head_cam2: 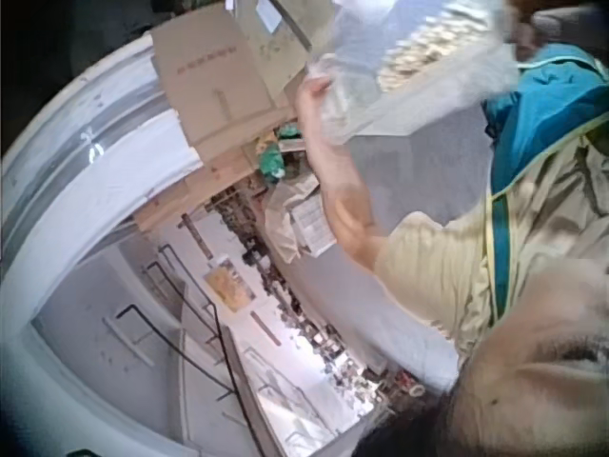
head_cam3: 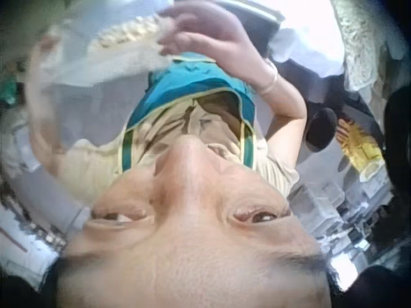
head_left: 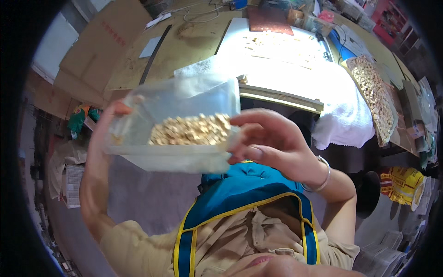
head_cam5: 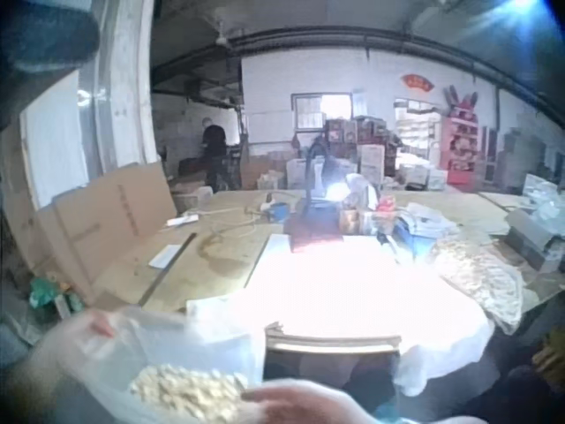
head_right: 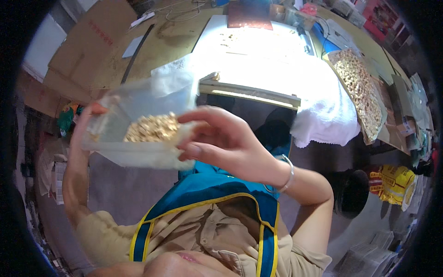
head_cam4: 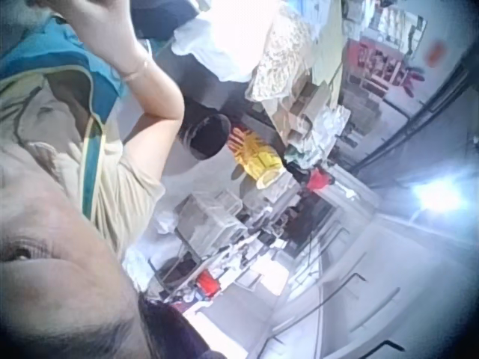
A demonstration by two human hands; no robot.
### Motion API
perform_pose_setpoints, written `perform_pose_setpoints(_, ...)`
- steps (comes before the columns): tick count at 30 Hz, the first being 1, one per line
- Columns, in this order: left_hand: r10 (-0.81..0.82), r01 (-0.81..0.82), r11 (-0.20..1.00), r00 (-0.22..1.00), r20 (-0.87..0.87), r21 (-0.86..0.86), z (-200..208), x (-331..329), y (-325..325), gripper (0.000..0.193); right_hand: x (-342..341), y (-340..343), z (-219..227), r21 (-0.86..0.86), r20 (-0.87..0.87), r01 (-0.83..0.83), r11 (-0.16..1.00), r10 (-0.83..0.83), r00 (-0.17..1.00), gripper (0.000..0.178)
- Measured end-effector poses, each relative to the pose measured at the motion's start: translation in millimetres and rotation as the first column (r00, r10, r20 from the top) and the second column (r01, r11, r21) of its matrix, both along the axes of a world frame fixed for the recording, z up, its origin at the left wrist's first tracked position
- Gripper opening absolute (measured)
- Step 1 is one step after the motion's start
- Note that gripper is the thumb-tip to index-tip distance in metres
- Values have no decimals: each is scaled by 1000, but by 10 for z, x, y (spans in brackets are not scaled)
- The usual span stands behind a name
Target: The person uses a rotary tool to shape small wooden blocks on a workbench. They handle the blocks one at a time, rotating them while applying the tool, then place the finished pieces into a container. The person also moves a paper sheet and a plastic container during the process.
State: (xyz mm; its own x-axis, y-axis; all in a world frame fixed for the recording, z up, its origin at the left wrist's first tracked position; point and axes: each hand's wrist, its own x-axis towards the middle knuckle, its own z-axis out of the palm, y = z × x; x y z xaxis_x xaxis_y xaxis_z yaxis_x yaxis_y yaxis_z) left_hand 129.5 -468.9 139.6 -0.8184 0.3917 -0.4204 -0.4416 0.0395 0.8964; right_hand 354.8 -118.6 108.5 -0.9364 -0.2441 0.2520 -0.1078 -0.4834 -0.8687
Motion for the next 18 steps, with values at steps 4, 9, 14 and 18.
perform_pose_setpoints(4, 185, -168, 983, 903, -388, 78, 136, -390, -517, 28, -303, -116, 307, 54, -48, 16, 998, -14, 999, 52)
perform_pose_setpoints(9, 289, -264, 957, 899, -329, 119, -23, -1728, -492, 29, -298, 383, 18, 281, -130, 365, 887, -342, 931, 46)
perform_pose_setpoints(14, 298, -261, 954, 891, -344, 151, -686, -2841, -2, 41, -108, 1124, -358, 437, -44, 598, 672, -648, 760, 44)
perform_pose_setpoints(18, 274, -246, 959, 930, -244, 138, -952, -3736, -175, 45, 19, 1462, -455, 394, 17, 725, 565, -794, 608, 40)
